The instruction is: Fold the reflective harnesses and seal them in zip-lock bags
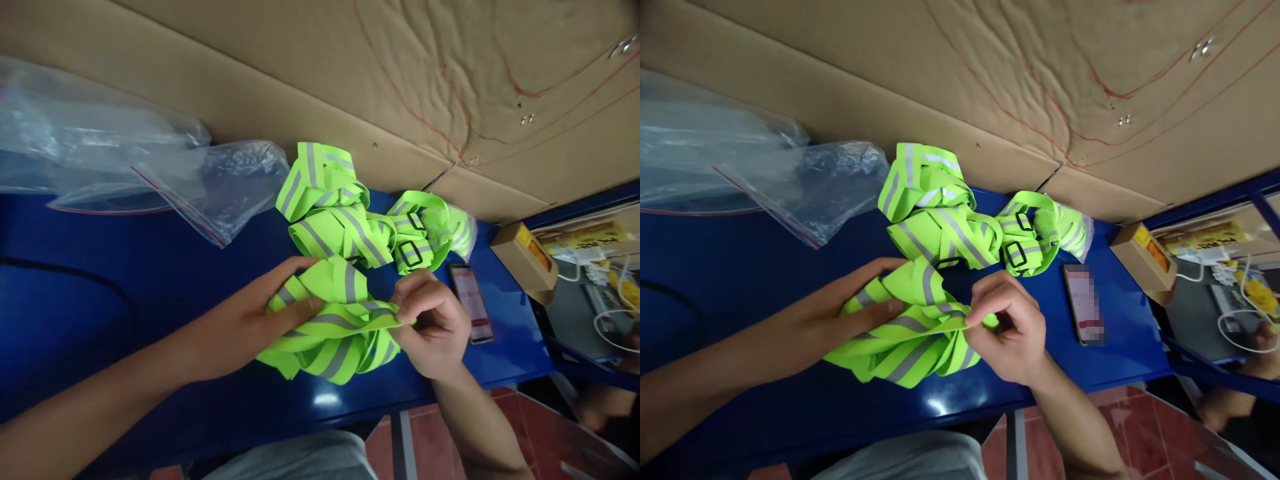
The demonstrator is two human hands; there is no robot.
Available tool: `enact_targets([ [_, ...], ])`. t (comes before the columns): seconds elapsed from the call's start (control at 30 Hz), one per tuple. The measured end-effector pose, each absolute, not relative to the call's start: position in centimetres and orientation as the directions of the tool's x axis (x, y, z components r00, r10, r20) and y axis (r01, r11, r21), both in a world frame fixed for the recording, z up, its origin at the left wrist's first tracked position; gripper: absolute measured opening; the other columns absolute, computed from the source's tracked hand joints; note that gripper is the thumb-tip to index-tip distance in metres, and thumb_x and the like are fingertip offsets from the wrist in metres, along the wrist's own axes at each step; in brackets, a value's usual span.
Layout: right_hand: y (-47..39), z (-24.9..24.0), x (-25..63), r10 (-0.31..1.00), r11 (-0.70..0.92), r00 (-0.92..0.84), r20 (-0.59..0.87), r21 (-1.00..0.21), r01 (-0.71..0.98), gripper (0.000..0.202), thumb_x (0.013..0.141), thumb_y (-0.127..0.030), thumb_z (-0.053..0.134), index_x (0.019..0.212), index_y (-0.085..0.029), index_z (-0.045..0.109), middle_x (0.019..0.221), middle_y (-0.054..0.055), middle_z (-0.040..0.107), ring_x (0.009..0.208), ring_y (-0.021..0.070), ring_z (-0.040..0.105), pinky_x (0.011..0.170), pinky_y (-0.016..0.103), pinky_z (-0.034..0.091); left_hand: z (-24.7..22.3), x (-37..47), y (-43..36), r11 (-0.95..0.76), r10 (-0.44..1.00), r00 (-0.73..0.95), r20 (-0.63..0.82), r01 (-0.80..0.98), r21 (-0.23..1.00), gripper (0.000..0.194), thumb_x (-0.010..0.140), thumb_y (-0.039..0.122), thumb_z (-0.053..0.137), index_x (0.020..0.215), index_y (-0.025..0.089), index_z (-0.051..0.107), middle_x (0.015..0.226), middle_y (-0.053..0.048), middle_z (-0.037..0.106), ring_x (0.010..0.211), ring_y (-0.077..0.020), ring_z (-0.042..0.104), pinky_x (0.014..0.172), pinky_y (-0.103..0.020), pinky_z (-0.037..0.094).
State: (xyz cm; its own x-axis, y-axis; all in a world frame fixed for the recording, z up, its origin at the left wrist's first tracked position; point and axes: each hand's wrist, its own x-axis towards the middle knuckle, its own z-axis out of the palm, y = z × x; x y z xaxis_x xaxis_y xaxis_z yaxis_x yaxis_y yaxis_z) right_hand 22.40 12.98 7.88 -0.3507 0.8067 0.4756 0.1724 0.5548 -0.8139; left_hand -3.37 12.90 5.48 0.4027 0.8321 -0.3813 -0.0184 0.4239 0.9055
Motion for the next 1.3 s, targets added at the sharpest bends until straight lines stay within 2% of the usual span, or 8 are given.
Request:
enact_targets([
  [0.23, 13.6, 7.5, 23.0, 0.896, -0.056, -0.444, -0.008, -0.994, -0.096, 0.021, 0.101, -0.036, 0.07, 0.12, -0.027, 0.07, 0.091, 0.0, 0.063, 0.072, 0.0104, 0.053, 0.06, 0.021, 0.041, 4.8, -3.5, 12.9, 0.667, 0.681, 0.478, -0.555, -0.092, 0.739, 0.071, 0.082, 0.057, 0.083, 0.144, 0.032, 0.06, 0.119, -0.005, 0.08, 0.103, -0.0288, 0.079, 0.077, -0.03, 0.064],
  [0.4, 14.4, 7.7, 23.9, 0.808, -0.147, -0.587, -0.057, -0.983, -0.106, 0.036, 0.095, -0.031, 0.079, 0.129, -0.028, 0.072, 0.108, 0.002, 0.071, 0.094, 0.0123, 0.066, 0.08, 0.021, 0.052, 5.5, -3.7, 13.2, 0.691, 0.693, 0.426, -0.582, -0.16, 0.705, 0.074, 0.087, 0.054, 0.08, 0.151, 0.029, 0.055, 0.121, -0.007, 0.08, 0.103, -0.0274, 0.08, 0.075, -0.029, 0.064],
  [0.53, 14.4, 7.6, 23.6, 0.77, -0.048, -0.637, -0.031, -0.999, -0.009, 0.056, 0.088, -0.016, 0.084, 0.139, -0.032, 0.065, 0.11, 0.0, 0.073, 0.093, 0.0108, 0.069, 0.078, 0.019, 0.055, 5.6, -3.7, 13.5, 0.7, 0.688, 0.436, -0.58, -0.188, 0.689, 0.083, 0.082, 0.055, 0.084, 0.154, 0.028, 0.053, 0.118, -0.009, 0.081, 0.101, -0.0278, 0.081, 0.072, -0.029, 0.064],
  [0.63, 14.3, 7.5, 22.9, 0.791, 0.225, -0.601, 0.115, -0.968, 0.111, 0.047, 0.09, -0.014, 0.08, 0.133, -0.028, 0.067, 0.098, -0.001, 0.072, 0.081, 0.0108, 0.068, 0.069, 0.02, 0.055, 5.6, -3.6, 13.6, 0.681, 0.712, 0.385, -0.587, -0.176, 0.711, 0.086, 0.079, 0.058, 0.086, 0.153, 0.029, 0.054, 0.117, -0.008, 0.081, 0.097, -0.0273, 0.081, 0.072, -0.029, 0.065],
  [0.77, 13.4, 7.6, 22.4, 0.688, 0.726, -0.448, 0.571, -0.56, 0.4, 0.025, 0.092, -0.005, 0.071, 0.109, -0.023, 0.074, 0.094, 0.002, 0.065, 0.079, 0.0127, 0.066, 0.068, 0.024, 0.057, 5.7, -3.6, 13.6, 0.501, 0.858, 0.21, -0.468, -0.15, 0.852, 0.082, 0.077, 0.06, 0.086, 0.148, 0.032, 0.056, 0.114, -0.005, 0.081, 0.089, -0.0259, 0.08, 0.067, -0.028, 0.064],
  [0.9, 12.4, 6.7, 22.8, 0.516, 0.777, -0.353, 0.78, -0.252, 0.577, 0.023, 0.093, -0.006, 0.07, 0.107, -0.025, 0.072, 0.092, 0.002, 0.059, 0.076, 0.0131, 0.067, 0.061, 0.024, 0.059, 5.6, -3.3, 13.0, 0.358, 0.924, 0.186, -0.334, -0.121, 0.926, 0.073, 0.081, 0.059, 0.083, 0.144, 0.033, 0.056, 0.107, -0.002, 0.08, 0.085, -0.0243, 0.077, 0.064, -0.026, 0.064],
  [1.1, 12.8, 4.5, 23.0, 0.616, 0.732, -0.201, 0.762, -0.459, 0.504, 0.023, 0.097, -0.022, 0.07, 0.117, -0.03, 0.061, 0.099, 0.004, 0.073, 0.072, 0.0193, 0.074, 0.056, 0.031, 0.061, 4.8, -2.1, 11.9, 0.415, 0.89, 0.267, -0.37, -0.138, 0.899, 0.073, 0.085, 0.058, 0.079, 0.148, 0.035, 0.051, 0.11, -0.002, 0.079, 0.087, -0.0258, 0.077, 0.064, -0.029, 0.065],
  [1.3, 13.4, 6.9, 22.6, 0.764, 0.646, -0.373, 0.527, -0.627, 0.435, 0.027, 0.096, -0.012, 0.062, 0.119, -0.024, 0.069, 0.095, 0.004, 0.08, 0.078, 0.0168, 0.077, 0.068, 0.026, 0.059, 4.4, -2.8, 12.6, 0.338, 0.933, 0.147, -0.328, -0.05, 0.94, 0.066, 0.083, 0.065, 0.077, 0.137, 0.033, 0.058, 0.105, -0.001, 0.08, 0.083, -0.0268, 0.078, 0.063, -0.031, 0.065],
])
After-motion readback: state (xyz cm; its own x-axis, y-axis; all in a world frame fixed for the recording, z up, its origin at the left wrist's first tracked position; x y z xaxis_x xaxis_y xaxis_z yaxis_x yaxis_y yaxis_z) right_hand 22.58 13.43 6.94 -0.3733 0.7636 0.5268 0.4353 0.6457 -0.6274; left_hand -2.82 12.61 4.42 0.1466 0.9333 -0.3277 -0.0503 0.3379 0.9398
